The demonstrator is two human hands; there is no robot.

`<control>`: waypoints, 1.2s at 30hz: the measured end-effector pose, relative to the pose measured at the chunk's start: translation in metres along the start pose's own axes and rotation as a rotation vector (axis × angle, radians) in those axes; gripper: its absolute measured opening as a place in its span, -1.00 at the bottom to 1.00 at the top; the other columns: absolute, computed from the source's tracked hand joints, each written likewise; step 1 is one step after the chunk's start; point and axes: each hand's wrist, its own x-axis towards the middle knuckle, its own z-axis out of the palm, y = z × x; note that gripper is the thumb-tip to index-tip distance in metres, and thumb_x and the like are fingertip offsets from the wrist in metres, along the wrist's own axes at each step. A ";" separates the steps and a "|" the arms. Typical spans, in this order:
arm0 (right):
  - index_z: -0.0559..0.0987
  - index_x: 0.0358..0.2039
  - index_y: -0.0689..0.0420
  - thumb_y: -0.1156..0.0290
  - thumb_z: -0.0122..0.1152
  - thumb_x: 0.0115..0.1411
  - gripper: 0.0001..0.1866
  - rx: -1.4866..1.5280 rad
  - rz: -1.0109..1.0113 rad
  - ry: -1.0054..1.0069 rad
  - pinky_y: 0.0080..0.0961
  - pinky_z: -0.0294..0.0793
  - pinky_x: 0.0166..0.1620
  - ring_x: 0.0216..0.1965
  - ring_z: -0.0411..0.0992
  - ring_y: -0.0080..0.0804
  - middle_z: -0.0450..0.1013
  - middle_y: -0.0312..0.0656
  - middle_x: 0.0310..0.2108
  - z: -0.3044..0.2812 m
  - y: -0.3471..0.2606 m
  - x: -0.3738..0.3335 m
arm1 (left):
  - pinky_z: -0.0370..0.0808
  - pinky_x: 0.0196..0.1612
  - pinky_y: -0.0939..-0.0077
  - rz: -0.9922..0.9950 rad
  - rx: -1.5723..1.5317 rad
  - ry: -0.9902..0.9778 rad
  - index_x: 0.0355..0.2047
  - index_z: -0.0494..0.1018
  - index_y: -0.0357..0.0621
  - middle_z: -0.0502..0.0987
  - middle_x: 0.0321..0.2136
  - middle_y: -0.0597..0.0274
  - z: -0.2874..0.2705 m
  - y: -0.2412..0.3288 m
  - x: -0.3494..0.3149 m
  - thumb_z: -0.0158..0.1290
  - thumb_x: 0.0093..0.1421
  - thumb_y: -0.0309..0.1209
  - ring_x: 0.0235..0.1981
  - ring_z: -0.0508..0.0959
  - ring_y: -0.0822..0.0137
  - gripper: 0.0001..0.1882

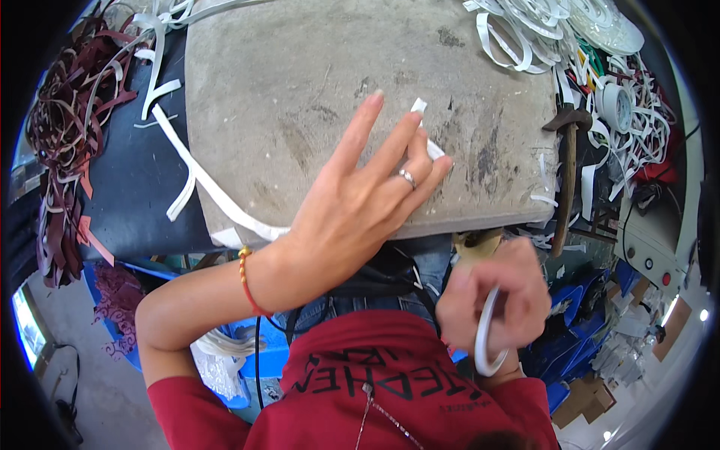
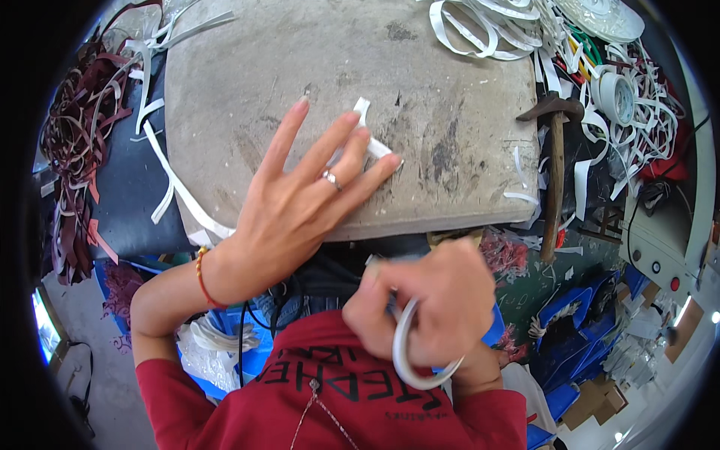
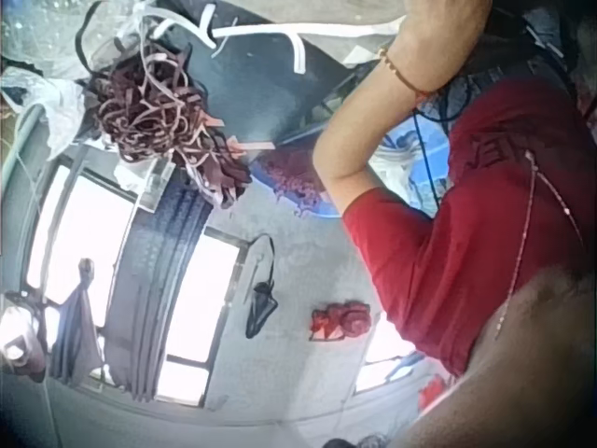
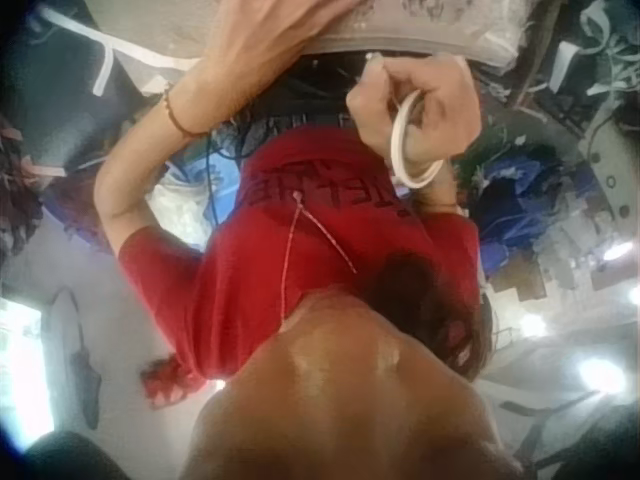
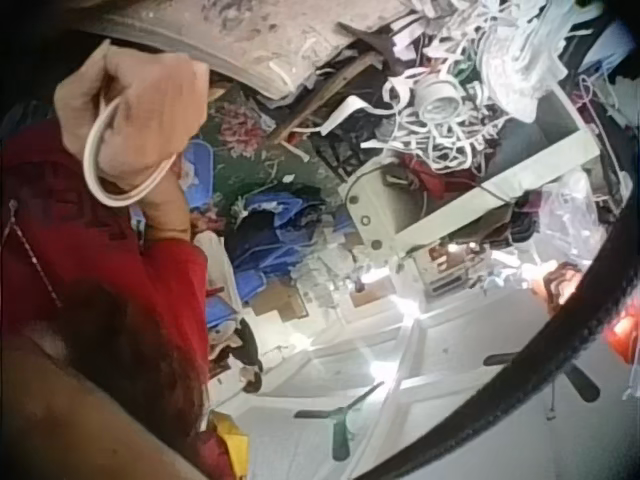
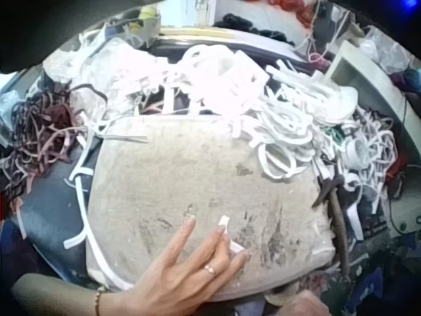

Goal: The recorder is applying white adhesive tape to the edges of leather shoe component patterns at a workbench.

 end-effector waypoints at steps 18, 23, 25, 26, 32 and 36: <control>0.52 -0.03 0.24 0.40 -0.05 0.36 -0.72 -0.130 0.159 0.351 -0.72 0.23 -0.23 -0.37 0.19 -0.72 0.42 -0.38 -0.26 0.012 0.055 0.059 | 0.06 0.33 -0.01 -0.559 -0.385 0.199 0.23 0.18 -0.37 0.18 0.25 -0.23 -0.003 0.003 -0.072 0.13 0.09 -0.03 0.31 0.14 -0.15 -0.15; 0.50 0.03 0.19 0.60 -0.01 0.29 -0.69 -0.011 -0.069 -0.031 -0.63 0.35 -0.10 -0.22 0.37 -0.61 0.45 -0.26 -0.23 0.037 0.005 0.097 | 0.21 0.26 0.05 -0.421 -0.456 0.348 0.12 0.36 -0.28 0.35 0.14 -0.02 -0.007 -0.019 -0.072 0.15 0.13 -0.17 0.25 0.24 -0.08 -0.39; 0.48 0.09 0.12 0.62 0.02 0.26 -0.62 0.026 -0.016 -0.238 -0.62 0.38 -0.16 -0.28 0.39 -0.60 0.46 -0.25 -0.28 0.049 -0.002 0.109 | 0.27 0.23 0.09 -0.439 -0.435 0.418 0.06 0.44 -0.24 0.42 0.08 0.05 -0.011 -0.026 -0.094 0.16 0.13 -0.24 0.21 0.30 -0.03 -0.48; 0.46 0.15 0.05 0.64 0.05 0.22 -0.53 0.083 0.035 -0.452 -0.61 0.40 -0.23 -0.34 0.41 -0.59 0.47 -0.24 -0.33 0.056 -0.004 0.114 | 0.31 0.19 0.11 -0.529 -0.357 0.404 0.00 0.49 -0.20 0.45 0.03 0.09 -0.013 -0.023 -0.106 0.18 0.11 -0.31 0.16 0.34 0.03 -0.55; 0.38 0.23 -0.08 0.60 0.11 0.18 -0.41 0.231 -0.038 -0.886 -0.51 0.44 -0.32 -0.47 0.46 -0.38 0.47 -0.13 -0.48 0.097 -0.008 0.135 | 0.36 0.14 0.11 -0.639 -0.240 0.356 -0.07 0.55 -0.14 0.48 -0.03 0.18 -0.008 -0.016 -0.113 0.22 0.02 -0.41 0.05 0.42 0.14 -0.59; 0.39 0.22 -0.07 0.59 0.13 0.16 -0.42 0.245 -0.081 -0.998 -0.44 0.46 -0.33 -0.47 0.47 -0.33 0.48 -0.12 -0.49 0.104 0.007 0.139 | 0.30 0.19 0.06 -0.639 -0.263 0.352 -0.04 0.54 -0.12 0.45 0.02 0.21 -0.002 -0.013 -0.119 0.22 0.02 -0.32 0.11 0.37 0.12 -0.55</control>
